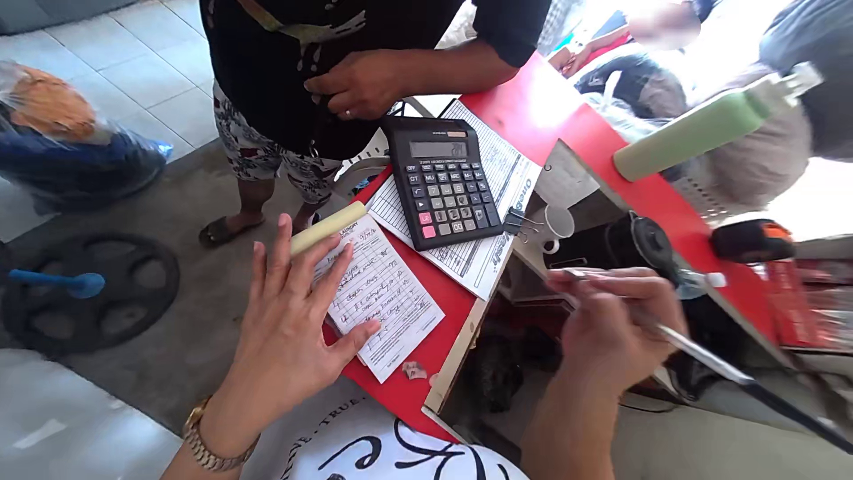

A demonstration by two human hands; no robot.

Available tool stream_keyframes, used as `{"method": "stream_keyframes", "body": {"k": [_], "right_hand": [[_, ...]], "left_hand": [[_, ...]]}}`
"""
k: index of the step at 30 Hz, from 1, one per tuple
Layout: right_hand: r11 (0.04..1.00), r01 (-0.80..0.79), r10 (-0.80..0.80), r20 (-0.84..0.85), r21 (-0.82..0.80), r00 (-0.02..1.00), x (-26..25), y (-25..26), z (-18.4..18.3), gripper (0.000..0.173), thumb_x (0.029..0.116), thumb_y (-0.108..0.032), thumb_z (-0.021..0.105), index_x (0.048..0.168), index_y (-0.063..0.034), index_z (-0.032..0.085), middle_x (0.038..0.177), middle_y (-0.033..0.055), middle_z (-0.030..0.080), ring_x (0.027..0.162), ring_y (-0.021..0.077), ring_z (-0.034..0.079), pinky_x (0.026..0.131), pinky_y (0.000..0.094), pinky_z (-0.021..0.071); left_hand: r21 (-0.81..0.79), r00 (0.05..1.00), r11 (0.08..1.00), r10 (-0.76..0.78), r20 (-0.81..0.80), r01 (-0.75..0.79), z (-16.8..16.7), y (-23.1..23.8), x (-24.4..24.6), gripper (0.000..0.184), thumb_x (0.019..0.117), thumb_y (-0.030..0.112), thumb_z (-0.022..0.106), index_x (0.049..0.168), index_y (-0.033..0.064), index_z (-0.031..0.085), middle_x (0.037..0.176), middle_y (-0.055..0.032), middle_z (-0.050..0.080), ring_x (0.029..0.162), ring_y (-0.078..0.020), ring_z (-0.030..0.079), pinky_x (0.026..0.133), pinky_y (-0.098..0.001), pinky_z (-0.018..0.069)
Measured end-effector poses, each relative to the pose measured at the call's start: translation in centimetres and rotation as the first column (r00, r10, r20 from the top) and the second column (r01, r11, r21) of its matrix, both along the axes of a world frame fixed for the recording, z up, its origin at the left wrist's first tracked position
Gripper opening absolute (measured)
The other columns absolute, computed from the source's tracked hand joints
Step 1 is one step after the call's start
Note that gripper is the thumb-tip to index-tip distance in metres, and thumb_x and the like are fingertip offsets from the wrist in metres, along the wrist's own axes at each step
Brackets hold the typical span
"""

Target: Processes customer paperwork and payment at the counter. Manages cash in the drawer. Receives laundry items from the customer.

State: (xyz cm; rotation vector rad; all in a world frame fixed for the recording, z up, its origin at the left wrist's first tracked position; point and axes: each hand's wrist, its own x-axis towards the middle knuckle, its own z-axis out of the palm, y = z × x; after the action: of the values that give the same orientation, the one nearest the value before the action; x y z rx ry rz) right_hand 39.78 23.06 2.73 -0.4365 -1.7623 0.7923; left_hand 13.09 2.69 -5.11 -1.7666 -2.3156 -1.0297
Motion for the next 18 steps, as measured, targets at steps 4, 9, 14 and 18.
{"method": "stream_keyframes", "body": {"k": [4, 9, 14, 18], "right_hand": [[0.999, 0.035, -0.038, -0.164, -0.019, 0.986, 1.0, 1.0, 1.5, 0.021, 0.0922, 0.003, 0.056, 0.093, -0.0145, 0.067, 0.088, -0.0018, 0.067, 0.066, 0.0139, 0.069, 0.057, 0.0293, 0.0632], [0.968, -0.217, 0.227, 0.073, -0.122, 0.971, -3.1, -4.4, -1.7, 0.008, 0.0948, -0.01, 0.067, 0.097, -0.0163, 0.072, 0.094, -0.0017, 0.062, 0.072, 0.0061, 0.065, 0.058, 0.0211, 0.0603], [0.823, -0.516, 0.553, 0.128, -0.238, 0.823, -6.4, -8.0, -4.1, 0.004, 0.0846, -0.001, 0.064, 0.085, -0.0051, 0.064, 0.082, 0.0034, 0.057, 0.08, 0.0071, 0.057, 0.07, 0.0187, 0.0489], [0.778, -0.576, 0.617, 0.132, -0.252, 0.776, -7.3, -8.9, -6.1, 0.004, 0.0815, 0.002, 0.063, 0.081, -0.0014, 0.062, 0.078, 0.0055, 0.054, 0.075, 0.007, 0.054, 0.065, 0.0164, 0.0448]], "left_hand": [[0.003, 1.0, 1.0, 0.002, -0.003, -0.002, -0.1, 0.0, 0.0, 0.087, 0.09, 0.077, 0.048, 0.152, 0.0165, 0.053, 0.164, -0.0073, 0.038, 0.157, -0.0427, 0.011, 0.122, -0.0709, 0.0052], [0.001, 1.0, 1.0, 0.0, 0.006, 0.0, -0.1, -0.1, -0.1, 0.087, 0.0895, 0.077, 0.05, 0.152, 0.0167, 0.053, 0.165, -0.0067, 0.037, 0.157, -0.0421, 0.011, 0.123, -0.0705, 0.005], [-0.015, 1.0, 1.0, 0.006, 0.02, -0.006, 0.1, -0.2, 0.0, 0.087, 0.0898, 0.077, 0.05, 0.152, 0.0164, 0.053, 0.164, -0.008, 0.038, 0.157, -0.0433, 0.011, 0.122, -0.0707, 0.0053], [-0.006, 1.0, 1.0, 0.002, 0.03, -0.002, 0.1, -0.2, 0.0, 0.086, 0.0898, 0.075, 0.052, 0.151, 0.016, 0.053, 0.164, -0.0088, 0.038, 0.157, -0.0425, 0.011, 0.123, -0.0699, 0.004]]}}
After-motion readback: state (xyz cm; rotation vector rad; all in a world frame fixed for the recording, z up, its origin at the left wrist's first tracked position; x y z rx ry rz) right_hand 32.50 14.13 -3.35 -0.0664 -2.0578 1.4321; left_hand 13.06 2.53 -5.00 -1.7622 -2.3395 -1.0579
